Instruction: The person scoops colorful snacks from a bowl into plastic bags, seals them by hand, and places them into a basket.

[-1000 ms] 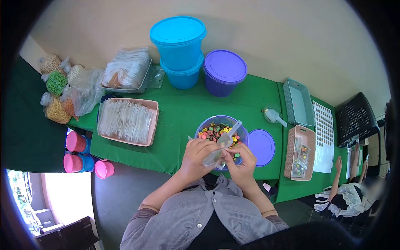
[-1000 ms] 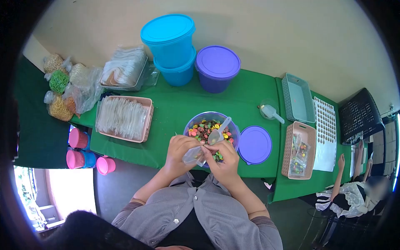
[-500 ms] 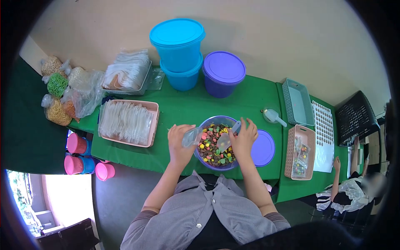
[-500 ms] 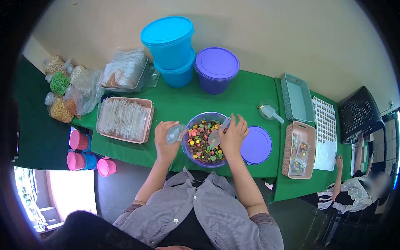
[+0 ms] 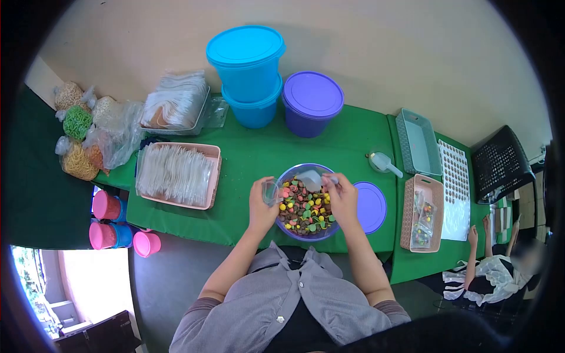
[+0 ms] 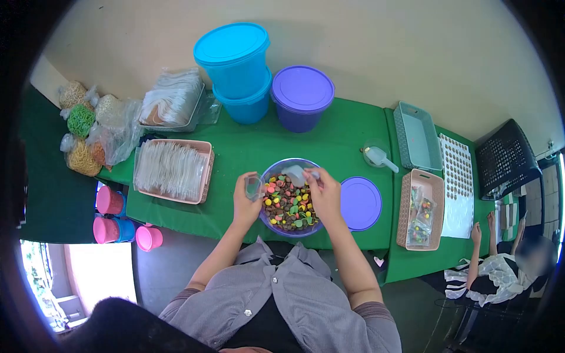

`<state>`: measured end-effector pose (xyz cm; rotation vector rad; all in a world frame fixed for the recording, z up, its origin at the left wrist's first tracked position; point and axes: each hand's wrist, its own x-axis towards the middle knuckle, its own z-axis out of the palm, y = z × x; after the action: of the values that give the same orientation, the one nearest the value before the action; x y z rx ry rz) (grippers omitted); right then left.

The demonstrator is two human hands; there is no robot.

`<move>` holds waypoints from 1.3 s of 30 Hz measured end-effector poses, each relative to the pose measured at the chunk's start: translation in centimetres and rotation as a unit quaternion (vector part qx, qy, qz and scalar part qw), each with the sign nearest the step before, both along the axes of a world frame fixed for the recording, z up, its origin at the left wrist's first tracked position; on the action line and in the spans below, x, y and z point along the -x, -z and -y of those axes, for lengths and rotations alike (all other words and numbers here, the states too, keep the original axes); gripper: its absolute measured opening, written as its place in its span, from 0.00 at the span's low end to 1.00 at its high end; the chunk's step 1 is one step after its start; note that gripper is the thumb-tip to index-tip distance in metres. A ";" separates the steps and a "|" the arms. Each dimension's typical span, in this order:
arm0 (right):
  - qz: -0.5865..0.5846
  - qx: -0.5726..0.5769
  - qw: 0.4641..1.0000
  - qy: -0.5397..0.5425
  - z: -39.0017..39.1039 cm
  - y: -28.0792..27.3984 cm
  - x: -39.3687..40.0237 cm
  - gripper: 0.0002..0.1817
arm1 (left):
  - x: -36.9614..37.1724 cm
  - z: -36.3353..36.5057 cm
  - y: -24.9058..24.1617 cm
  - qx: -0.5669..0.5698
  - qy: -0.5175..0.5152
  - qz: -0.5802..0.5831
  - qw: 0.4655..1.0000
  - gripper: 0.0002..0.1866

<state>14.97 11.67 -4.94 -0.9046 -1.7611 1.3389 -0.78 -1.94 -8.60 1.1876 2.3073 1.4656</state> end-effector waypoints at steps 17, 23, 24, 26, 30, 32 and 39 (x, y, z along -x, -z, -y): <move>0.099 0.174 0.967 -0.161 -0.6 5.1 1.3 0.11 | 2.6 0.4 -0.9 -0.001 0.090 0.112 0.990 0.19; 0.058 0.193 0.974 -0.099 1.1 6.2 1.2 0.12 | 2.6 1.1 -1.4 0.011 0.094 0.101 0.990 0.19; 0.048 0.203 0.975 -0.082 1.2 6.4 1.1 0.13 | 2.5 1.1 -1.4 0.011 0.096 0.101 0.990 0.19; 0.049 0.215 0.973 -0.073 1.6 6.8 1.0 0.13 | 2.4 1.2 -1.5 0.012 0.082 0.078 0.993 0.20; 0.038 0.267 0.962 -0.047 2.4 7.5 1.0 0.14 | 2.7 1.5 -1.8 0.016 0.067 0.038 0.997 0.20; 0.020 0.300 0.953 -0.033 2.3 7.9 1.0 0.14 | 2.9 1.6 -1.8 0.009 0.063 -0.037 0.997 0.25; -0.058 0.334 0.941 0.004 2.5 5.6 0.5 0.16 | 2.2 2.2 -4.5 -0.068 0.000 0.012 0.998 0.35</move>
<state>14.45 9.19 -10.56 -1.1505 -1.2077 1.9898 -2.97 -4.11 -4.13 1.1970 2.2228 1.6517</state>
